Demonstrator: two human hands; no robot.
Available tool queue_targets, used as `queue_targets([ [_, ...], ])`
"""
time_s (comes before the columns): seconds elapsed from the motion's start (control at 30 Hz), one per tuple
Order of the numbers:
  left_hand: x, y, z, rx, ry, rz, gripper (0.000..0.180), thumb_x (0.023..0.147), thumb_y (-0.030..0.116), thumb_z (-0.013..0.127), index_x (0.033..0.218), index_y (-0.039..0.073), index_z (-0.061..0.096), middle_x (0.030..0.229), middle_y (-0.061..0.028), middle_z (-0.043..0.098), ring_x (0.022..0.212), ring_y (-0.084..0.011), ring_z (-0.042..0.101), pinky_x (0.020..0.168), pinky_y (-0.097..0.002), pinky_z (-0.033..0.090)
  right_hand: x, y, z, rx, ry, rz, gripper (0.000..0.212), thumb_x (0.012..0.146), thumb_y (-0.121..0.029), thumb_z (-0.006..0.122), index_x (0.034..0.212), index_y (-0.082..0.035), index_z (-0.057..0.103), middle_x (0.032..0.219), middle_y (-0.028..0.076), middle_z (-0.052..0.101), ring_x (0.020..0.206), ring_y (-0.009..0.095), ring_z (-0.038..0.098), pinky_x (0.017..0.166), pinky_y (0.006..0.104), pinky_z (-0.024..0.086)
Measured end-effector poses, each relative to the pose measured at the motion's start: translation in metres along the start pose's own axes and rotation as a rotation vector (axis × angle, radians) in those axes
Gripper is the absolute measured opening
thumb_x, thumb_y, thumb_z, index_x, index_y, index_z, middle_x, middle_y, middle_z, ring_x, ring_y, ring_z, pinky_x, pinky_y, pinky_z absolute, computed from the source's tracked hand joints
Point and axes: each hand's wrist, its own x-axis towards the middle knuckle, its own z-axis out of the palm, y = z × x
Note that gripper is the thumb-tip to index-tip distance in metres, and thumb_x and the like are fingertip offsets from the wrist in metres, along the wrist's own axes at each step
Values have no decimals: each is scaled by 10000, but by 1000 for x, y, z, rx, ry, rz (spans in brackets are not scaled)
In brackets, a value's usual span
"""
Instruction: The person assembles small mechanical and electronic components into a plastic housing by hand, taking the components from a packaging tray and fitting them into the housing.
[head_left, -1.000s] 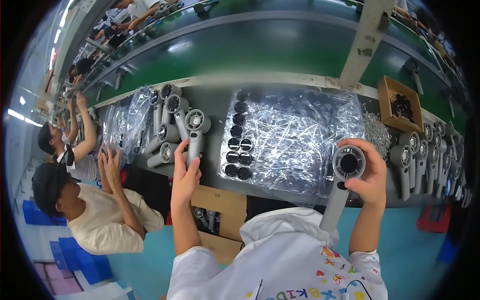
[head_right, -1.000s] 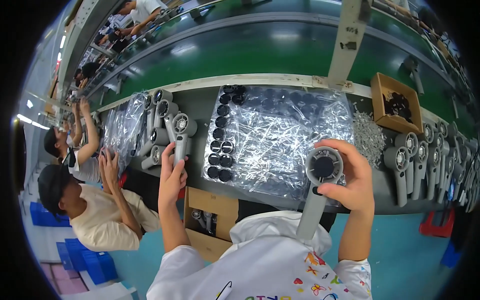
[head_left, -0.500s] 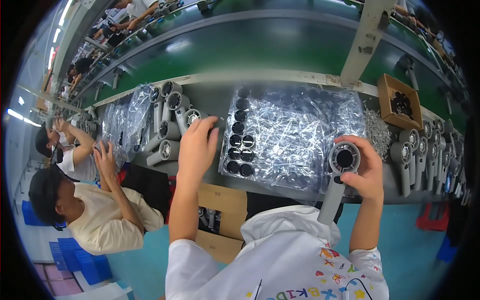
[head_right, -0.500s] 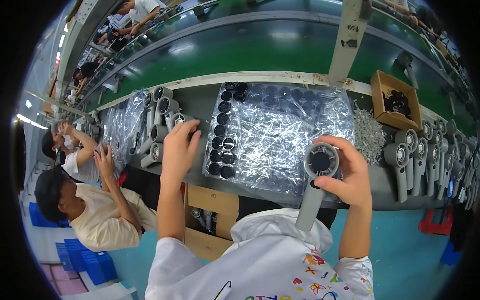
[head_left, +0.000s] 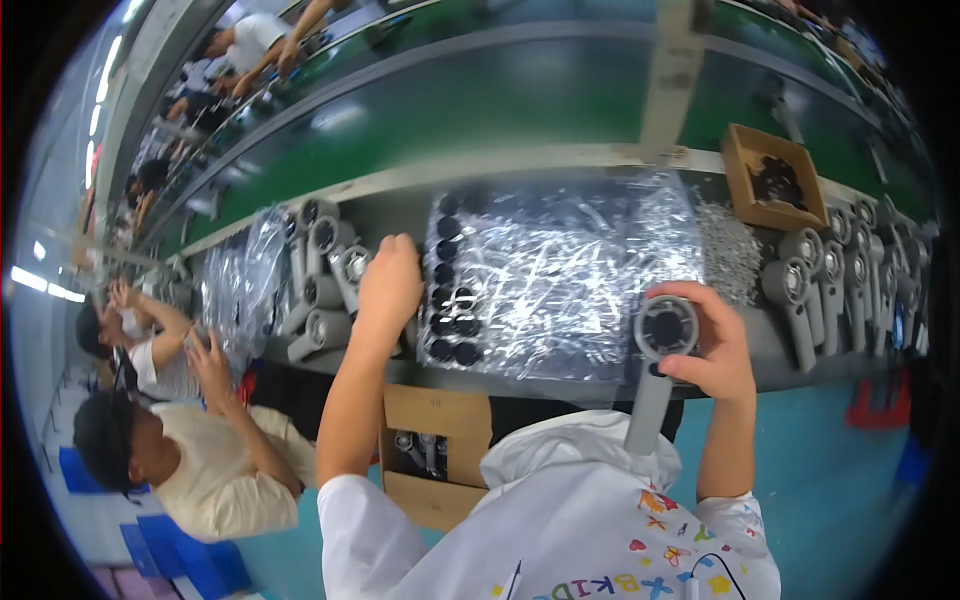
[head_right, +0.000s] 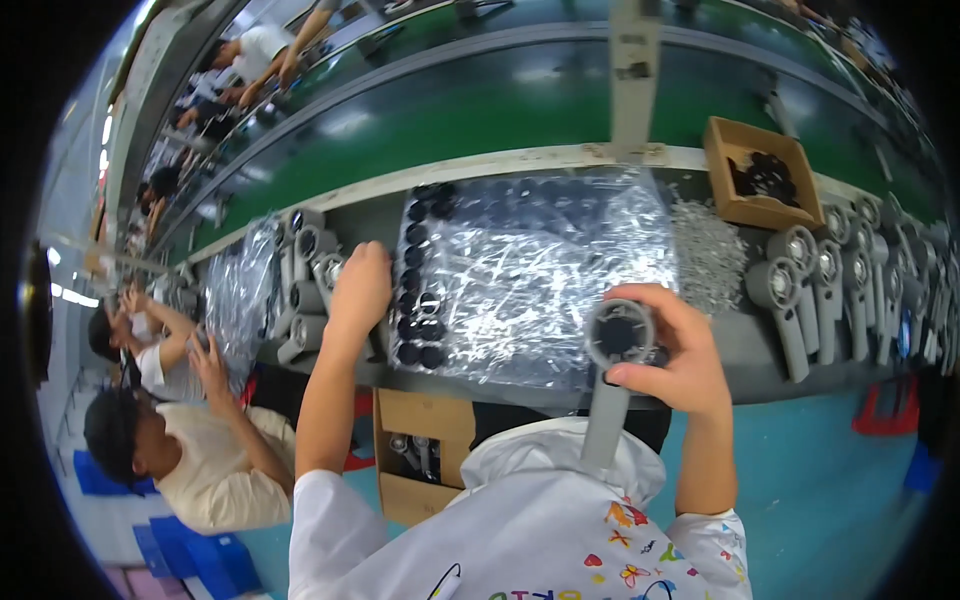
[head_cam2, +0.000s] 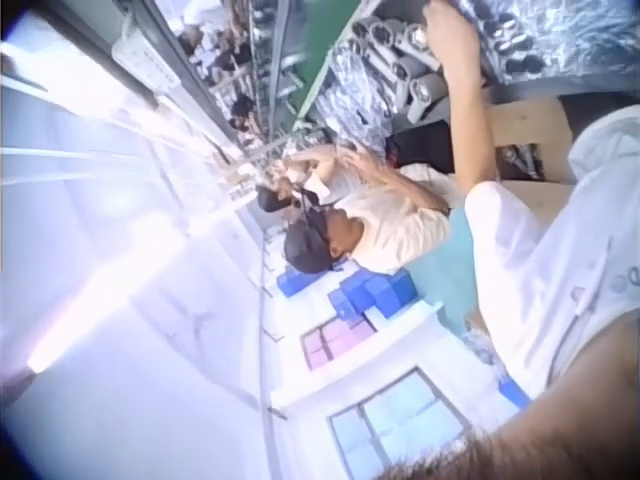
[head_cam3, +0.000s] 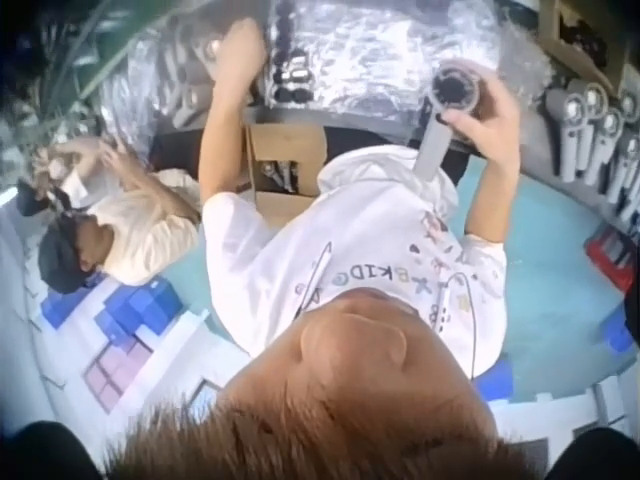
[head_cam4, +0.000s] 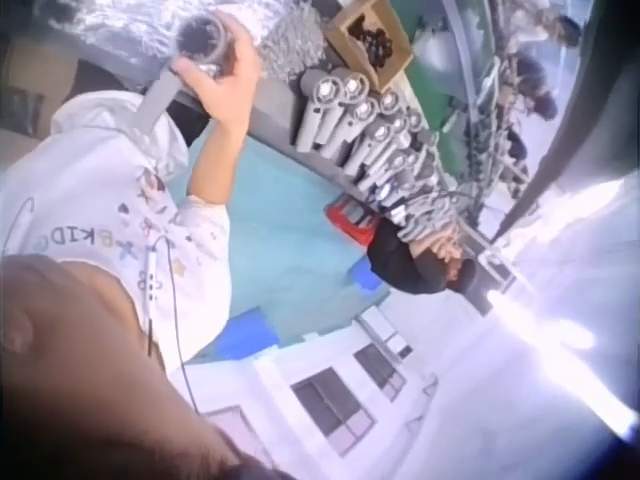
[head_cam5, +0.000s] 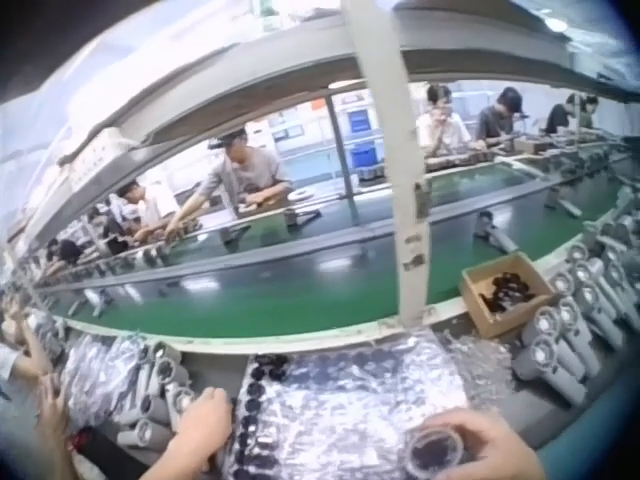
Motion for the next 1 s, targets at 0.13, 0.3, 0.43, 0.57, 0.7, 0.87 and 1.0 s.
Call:
queue_targets([
  [0.13, 6, 18, -29, -107, 82, 52, 110, 946, 107, 617, 945, -2, 624, 884, -225, 680, 850, -453, 653, 747, -506, 508, 4, 11, -4, 64, -29, 23, 753, 682, -87, 926, 1351, -11, 587, 1312, 104, 634, 1203, 215, 622, 1040, 372, 489],
  [0.3, 32, 108, -79, -455, 43, 138, 87, 878, 29, 692, 929, 5, 626, 762, -130, 673, 634, -222, 665, 609, -344, 521, 7, 21, -1, 72, 32, -71, 709, 718, -57, 916, 1352, -23, 601, 1287, 95, 639, 1166, 181, 644, 951, 325, 558],
  [0.43, 63, 208, -90, -609, -123, 494, 121, 845, 26, 704, 941, 0, 635, 794, -137, 690, 683, -253, 707, 616, -336, 538, 2, 15, -8, -213, 60, -138, 677, 706, -168, 937, 1299, -31, 642, 1213, 99, 678, 1087, 180, 671, 896, 312, 554],
  [0.57, 106, 297, -68, -658, 55, 833, 92, 911, 95, 674, 915, 8, 644, 757, -59, 693, 631, -117, 656, 571, -279, 502, 1, 13, -6, -305, 66, -188, 658, 713, -261, 934, 1274, -55, 658, 1195, 97, 687, 1050, 242, 688, 895, 339, 550],
  [0.7, 146, 353, -44, -848, -105, 742, 197, 954, 156, 663, 1103, 29, 684, 901, -65, 731, 687, -122, 700, 548, -276, 523, 4, 18, -1, -343, 56, -208, 649, 714, -258, 933, 1268, -59, 660, 1203, 94, 688, 1053, 242, 687, 894, 343, 553],
  [0.87, 123, 342, -60, -992, -318, 560, 317, 991, 216, 656, 1244, 26, 672, 1017, -79, 740, 705, -121, 700, 566, -266, 551, 3, 24, -5, -331, 85, -297, 647, 753, -289, 904, 1309, -83, 643, 1159, 52, 669, 960, 170, 673, 717, 292, 589],
  [1.0, 98, 274, -67, -990, -417, 412, 381, 1000, 244, 652, 1298, 7, 630, 1121, -117, 724, 865, -140, 711, 680, -277, 575, 1, 21, -5, -311, 77, -258, 664, 744, -253, 919, 1320, -85, 635, 1193, 54, 668, 1008, 171, 682, 768, 296, 600],
])
